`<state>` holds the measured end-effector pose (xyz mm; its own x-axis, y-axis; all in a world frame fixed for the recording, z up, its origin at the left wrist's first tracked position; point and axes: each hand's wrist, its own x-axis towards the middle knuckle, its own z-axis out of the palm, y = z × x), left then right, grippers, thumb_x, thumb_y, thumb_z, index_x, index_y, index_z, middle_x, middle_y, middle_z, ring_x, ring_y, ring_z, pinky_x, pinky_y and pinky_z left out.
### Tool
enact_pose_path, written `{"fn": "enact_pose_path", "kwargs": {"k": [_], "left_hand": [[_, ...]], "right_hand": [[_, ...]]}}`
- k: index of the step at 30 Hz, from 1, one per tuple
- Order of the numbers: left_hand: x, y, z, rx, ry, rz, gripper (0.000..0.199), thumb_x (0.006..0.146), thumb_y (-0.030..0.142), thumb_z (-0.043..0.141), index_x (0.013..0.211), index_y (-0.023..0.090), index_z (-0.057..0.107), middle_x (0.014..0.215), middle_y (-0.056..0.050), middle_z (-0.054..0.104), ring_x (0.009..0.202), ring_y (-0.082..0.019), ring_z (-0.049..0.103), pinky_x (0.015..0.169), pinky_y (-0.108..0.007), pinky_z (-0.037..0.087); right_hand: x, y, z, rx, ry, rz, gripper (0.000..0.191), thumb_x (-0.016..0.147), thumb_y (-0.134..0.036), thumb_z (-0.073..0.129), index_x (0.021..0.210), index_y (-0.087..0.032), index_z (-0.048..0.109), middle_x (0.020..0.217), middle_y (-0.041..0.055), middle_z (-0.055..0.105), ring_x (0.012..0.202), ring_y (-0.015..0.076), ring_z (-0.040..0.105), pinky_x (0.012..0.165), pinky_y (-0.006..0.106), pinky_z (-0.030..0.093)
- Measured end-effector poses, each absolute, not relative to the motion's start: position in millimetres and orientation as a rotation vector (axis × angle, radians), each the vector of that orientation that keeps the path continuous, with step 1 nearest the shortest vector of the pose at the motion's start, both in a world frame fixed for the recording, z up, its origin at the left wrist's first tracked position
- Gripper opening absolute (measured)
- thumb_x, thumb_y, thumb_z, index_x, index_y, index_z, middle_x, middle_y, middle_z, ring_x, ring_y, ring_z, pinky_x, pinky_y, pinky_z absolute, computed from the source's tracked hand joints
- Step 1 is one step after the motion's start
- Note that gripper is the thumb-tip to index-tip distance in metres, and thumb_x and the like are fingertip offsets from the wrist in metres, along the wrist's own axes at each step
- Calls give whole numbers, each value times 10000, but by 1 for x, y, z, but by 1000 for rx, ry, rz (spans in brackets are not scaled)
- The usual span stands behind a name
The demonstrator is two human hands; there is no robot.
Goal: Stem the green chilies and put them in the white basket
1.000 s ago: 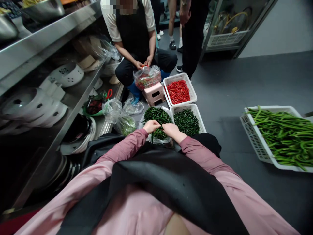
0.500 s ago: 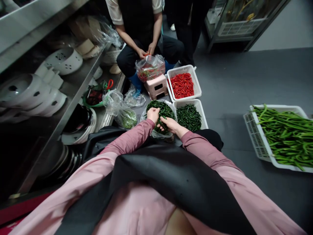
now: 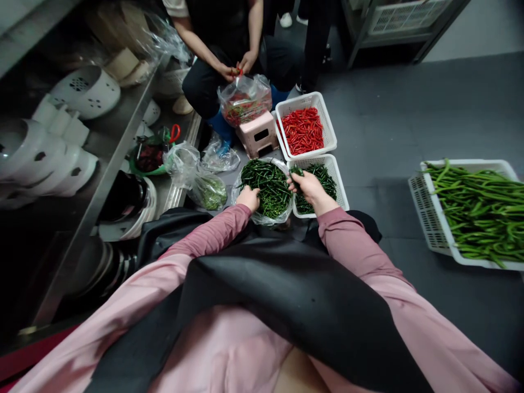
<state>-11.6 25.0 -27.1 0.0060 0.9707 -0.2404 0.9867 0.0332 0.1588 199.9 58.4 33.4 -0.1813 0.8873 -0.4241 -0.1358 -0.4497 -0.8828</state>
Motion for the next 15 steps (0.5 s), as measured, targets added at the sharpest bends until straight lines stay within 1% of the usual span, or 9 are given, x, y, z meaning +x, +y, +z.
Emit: {"fn": "enact_pose_path", "kwargs": {"k": [2,4,7,9,11,13,15], "left_hand": [[-4,25,-22,2171,1975,-103,322,875,299,416,1102,206,623,1052,-118,530,978,-231,544,797,-321,430],[8,30,-19,2326,1823,-124,314,898,257,369,1085,209,616,1034,-103,538,987,-214,525,815,-316,423],[25,42,-21,2492,1554,-185,330,893,172,362,1143,239,569,1111,-85,520,1004,-189,500,819,-301,420],[33,49,-27,2557,1447,-228,349,895,162,363,1188,247,533,1172,-92,485,1011,-193,492,800,-308,427],[39,54,-33,2585,1427,-267,361,905,179,353,1230,243,495,1177,-112,466,1013,-207,491,780,-324,434],[41,56,-39,2568,1464,-330,376,913,180,333,1261,233,465,1128,-127,474,997,-213,501,766,-333,439],[40,56,-43,2533,1504,-395,364,915,178,324,1239,221,485,1086,-127,483,981,-210,510,762,-333,442]], "right_hand": [[213,64,36,-1259,-857,1666,92,823,-201,586,810,-140,519,631,-20,557,472,51,497,410,155,378],[220,65,37,-1227,-817,1614,186,770,-232,647,747,-159,477,600,-40,514,464,55,473,416,173,383],[221,62,34,-1247,-802,1562,294,699,-279,710,696,-177,435,549,-62,447,439,56,427,403,185,363],[220,61,32,-1256,-798,1563,318,673,-295,722,686,-180,426,531,-71,421,419,48,390,387,184,333],[219,60,30,-1252,-799,1576,322,657,-300,725,693,-181,428,513,-79,402,406,43,364,377,181,304],[218,59,30,-1245,-810,1598,329,644,-307,727,698,-183,427,496,-85,392,399,43,353,374,182,288],[218,58,30,-1229,-835,1629,344,635,-318,730,685,-186,415,488,-85,388,398,44,352,375,183,282]]}}
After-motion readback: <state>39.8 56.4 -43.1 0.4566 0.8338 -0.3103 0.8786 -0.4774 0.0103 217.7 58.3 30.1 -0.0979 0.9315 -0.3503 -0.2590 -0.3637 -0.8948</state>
